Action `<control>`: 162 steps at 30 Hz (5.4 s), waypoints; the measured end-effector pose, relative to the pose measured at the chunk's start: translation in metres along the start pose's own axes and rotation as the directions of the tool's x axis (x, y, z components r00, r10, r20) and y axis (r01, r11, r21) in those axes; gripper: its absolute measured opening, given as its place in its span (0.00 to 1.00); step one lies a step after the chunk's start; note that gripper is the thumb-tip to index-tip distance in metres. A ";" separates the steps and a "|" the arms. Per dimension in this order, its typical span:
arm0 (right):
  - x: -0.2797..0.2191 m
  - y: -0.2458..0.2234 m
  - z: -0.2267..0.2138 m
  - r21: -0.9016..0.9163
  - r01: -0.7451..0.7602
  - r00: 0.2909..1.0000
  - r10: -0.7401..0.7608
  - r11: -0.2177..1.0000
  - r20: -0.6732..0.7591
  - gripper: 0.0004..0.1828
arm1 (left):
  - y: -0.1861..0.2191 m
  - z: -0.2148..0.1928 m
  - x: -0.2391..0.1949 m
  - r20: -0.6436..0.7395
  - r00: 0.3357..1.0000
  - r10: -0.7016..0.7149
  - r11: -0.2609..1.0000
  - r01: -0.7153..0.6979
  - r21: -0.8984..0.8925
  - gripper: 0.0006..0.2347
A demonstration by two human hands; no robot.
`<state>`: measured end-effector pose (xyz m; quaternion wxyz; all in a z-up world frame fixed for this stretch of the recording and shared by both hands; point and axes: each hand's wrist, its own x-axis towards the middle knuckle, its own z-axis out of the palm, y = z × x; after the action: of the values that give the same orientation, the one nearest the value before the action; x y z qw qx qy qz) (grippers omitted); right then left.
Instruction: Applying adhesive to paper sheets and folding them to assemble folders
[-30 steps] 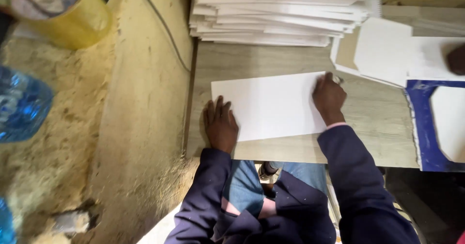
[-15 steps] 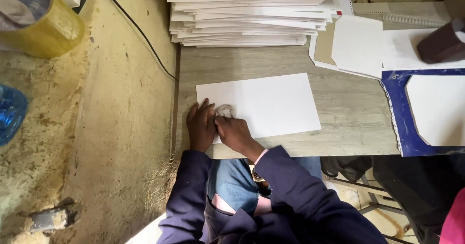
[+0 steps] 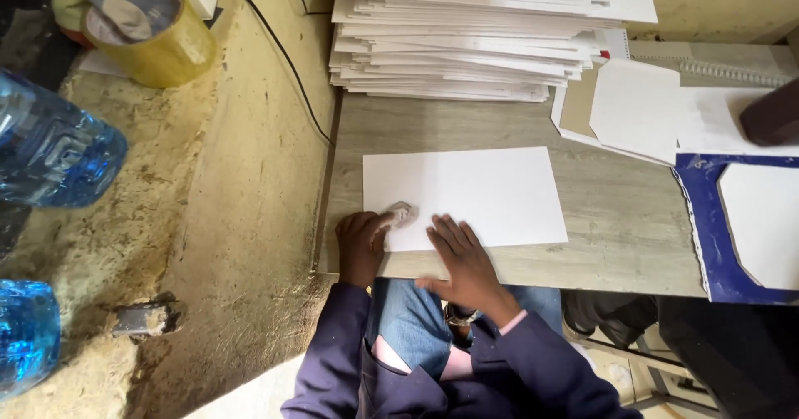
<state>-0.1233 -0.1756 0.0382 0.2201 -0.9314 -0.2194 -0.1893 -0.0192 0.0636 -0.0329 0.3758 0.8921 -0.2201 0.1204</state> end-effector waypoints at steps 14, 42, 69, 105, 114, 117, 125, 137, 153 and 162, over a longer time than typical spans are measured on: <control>-0.032 -0.006 0.015 -0.128 -0.088 0.982 0.108 0.988 0.155 0.67 | 0.043 -0.014 -0.014 0.055 0.998 -0.002 0.999 0.004 -0.042 0.21; 0.261 0.249 -0.230 0.930 0.318 0.156 0.957 0.185 -0.244 0.19 | 0.024 -0.016 -0.001 -0.393 0.917 -0.067 0.994 0.094 0.051 0.13; -0.022 0.418 -0.186 0.178 -0.982 0.051 0.996 0.063 -0.071 0.31 | 0.024 -0.008 -0.001 -0.413 0.911 0.013 0.966 0.095 0.240 0.09; -0.168 0.150 -0.175 0.106 -0.934 0.307 0.616 0.340 0.726 0.21 | 0.143 -0.044 -0.019 0.617 0.662 -0.425 0.866 0.495 0.066 0.34; -0.056 0.068 -0.148 -0.205 -0.773 0.244 0.581 0.600 0.776 0.32 | 0.089 -0.017 -0.113 0.568 0.574 -0.590 0.070 0.738 -0.672 0.17; -0.061 0.077 -0.135 0.003 -0.763 0.451 0.530 0.646 0.718 0.26 | 0.114 -0.039 -0.079 0.499 0.583 -0.642 0.091 0.703 -0.705 0.14; -0.092 0.106 -0.062 0.753 -0.630 0.666 0.630 0.188 0.400 0.42 | 0.140 -0.045 -0.025 0.413 0.842 -0.346 0.242 0.506 -0.828 0.19; -0.088 0.131 -0.093 0.778 -0.505 0.507 0.602 -0.373 0.617 0.60 | 0.048 -0.099 -0.053 0.423 0.798 -0.428 0.384 0.585 -0.715 0.22; -0.011 0.173 -0.109 0.543 -0.839 0.400 0.722 0.041 0.564 0.22 | 0.087 0.072 0.148 0.639 0.737 -0.219 0.975 0.187 0.119 0.19; 0.001 0.161 -0.126 0.592 -0.802 0.481 0.670 0.077 0.565 0.11 | 0.142 0.077 0.188 0.711 0.700 0.062 0.959 0.156 -0.238 0.32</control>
<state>-0.0758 -0.3677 0.0907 0.6646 -0.7042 0.2071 0.1400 0.0802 -0.1368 0.0737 0.3865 0.8119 -0.3398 -0.2757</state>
